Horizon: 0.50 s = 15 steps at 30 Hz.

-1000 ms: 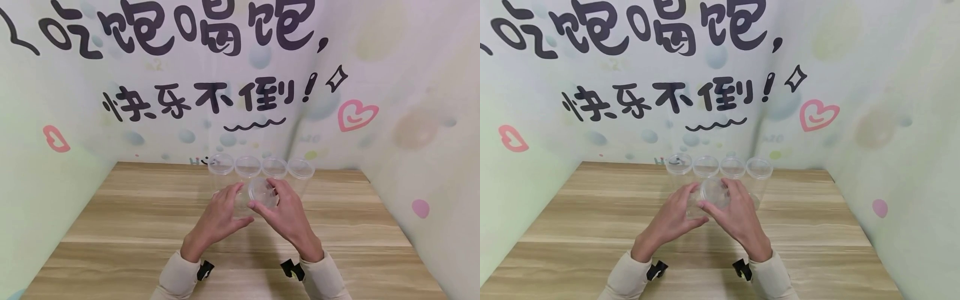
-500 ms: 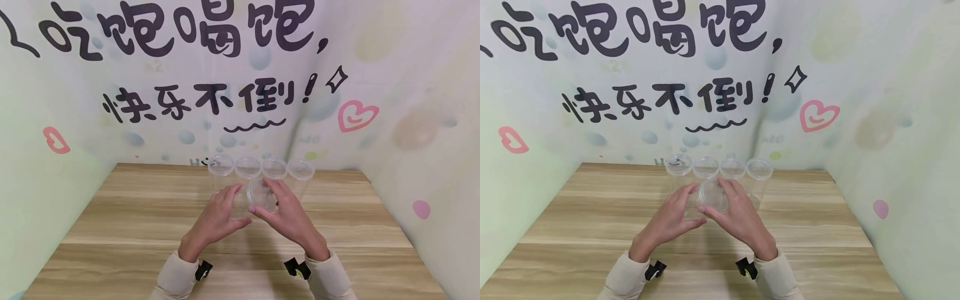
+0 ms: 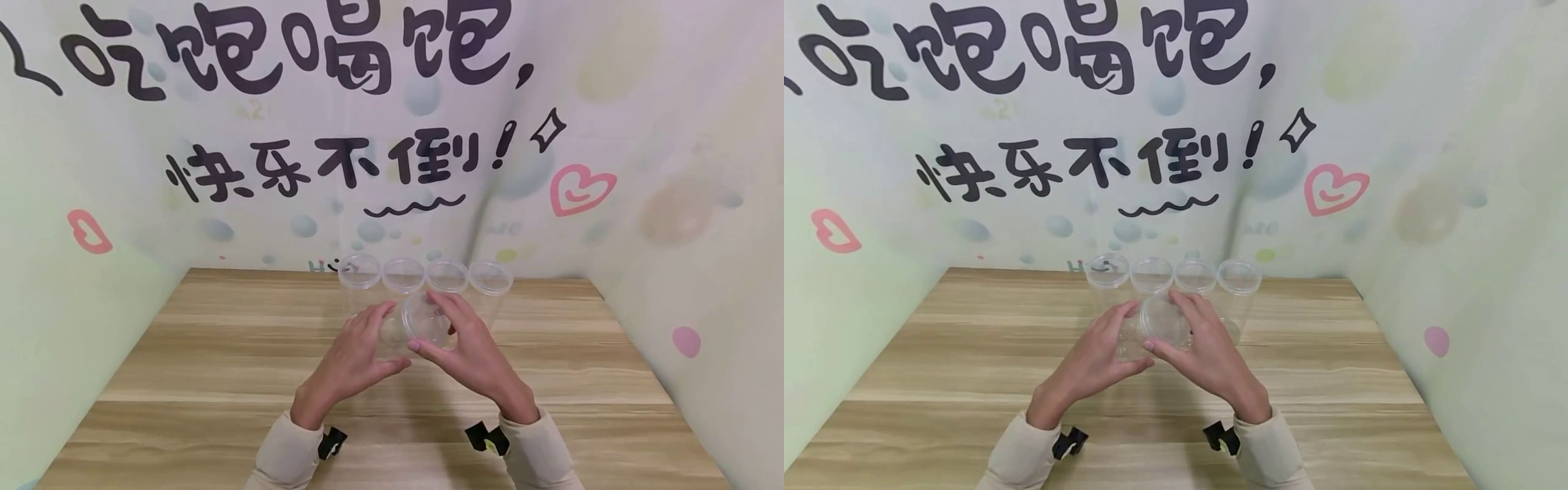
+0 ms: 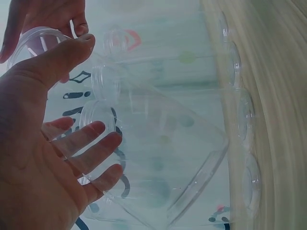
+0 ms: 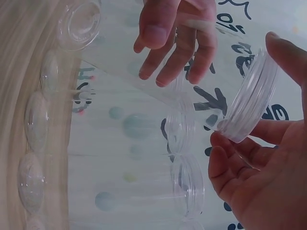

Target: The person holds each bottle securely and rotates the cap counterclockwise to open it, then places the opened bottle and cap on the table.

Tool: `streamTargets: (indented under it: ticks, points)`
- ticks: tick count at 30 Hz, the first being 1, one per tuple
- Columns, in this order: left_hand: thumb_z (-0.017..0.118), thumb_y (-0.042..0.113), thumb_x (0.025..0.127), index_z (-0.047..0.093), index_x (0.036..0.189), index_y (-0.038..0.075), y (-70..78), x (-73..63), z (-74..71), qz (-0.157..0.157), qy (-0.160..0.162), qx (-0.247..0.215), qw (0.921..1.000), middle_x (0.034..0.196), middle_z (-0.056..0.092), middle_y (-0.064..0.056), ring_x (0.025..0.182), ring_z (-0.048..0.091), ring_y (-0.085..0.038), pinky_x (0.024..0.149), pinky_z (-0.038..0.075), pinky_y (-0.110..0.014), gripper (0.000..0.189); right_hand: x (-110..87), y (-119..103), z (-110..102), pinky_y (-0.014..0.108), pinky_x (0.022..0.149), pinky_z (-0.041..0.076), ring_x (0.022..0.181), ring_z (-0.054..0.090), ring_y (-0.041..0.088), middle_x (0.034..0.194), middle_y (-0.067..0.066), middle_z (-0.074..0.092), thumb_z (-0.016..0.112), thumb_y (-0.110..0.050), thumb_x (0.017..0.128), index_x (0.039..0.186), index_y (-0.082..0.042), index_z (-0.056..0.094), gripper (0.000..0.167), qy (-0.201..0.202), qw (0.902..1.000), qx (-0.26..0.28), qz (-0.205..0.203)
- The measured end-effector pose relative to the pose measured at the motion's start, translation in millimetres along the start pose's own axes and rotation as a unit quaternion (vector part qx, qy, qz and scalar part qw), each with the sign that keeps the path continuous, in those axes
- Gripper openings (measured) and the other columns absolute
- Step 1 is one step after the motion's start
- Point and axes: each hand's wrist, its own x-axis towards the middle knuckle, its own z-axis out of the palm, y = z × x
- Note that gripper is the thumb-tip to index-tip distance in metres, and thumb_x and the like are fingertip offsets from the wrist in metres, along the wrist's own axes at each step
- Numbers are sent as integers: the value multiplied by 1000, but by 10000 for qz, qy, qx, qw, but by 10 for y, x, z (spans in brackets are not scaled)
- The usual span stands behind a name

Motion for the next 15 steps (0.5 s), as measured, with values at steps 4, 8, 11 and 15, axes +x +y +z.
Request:
streamTargets:
  ticks: [4, 8, 11, 15]
  points:
    - [86, 39, 75, 43, 141, 3, -1, -5, 18, -73, -71, -104, 9999, 135, 56, -10, 125, 55, -27, 105, 43, -51, 87, -11, 36, 11, 34, 80, 50, 112, 54, 17, 137, 2, 54, 82, -32, 82, 146, -9, 47, 76, -38, 9999, 150, 24]
    - [85, 40, 75, 43, 142, 3, -11, -5, 30, -64, -94, -112, 9999, 135, 56, -10, 125, 54, -27, 106, 42, -50, 87, -11, 38, 6, 35, 80, 50, 111, 54, 17, 138, 3, 53, 83, -28, 81, 146, -8, 47, 77, -19, 9997, 244, -68]
    - [85, 40, 75, 43, 141, 2, -22, 5, 34, 25, -25, -107, 9999, 134, 57, -10, 125, 55, -27, 105, 43, -50, 87, -2, 32, -6, 32, 80, 49, 111, 54, 20, 138, 3, 53, 83, -27, 80, 146, -7, 47, 77, 14, 9995, 278, -160]
    - [87, 39, 74, 44, 140, 1, -22, 19, 29, 99, 39, -135, 9999, 133, 58, -11, 124, 55, -28, 104, 43, -50, 87, 6, 36, -16, 29, 82, 48, 112, 53, 15, 140, 2, 52, 83, -26, 80, 146, -6, 47, 77, -2, 9994, 300, -170]
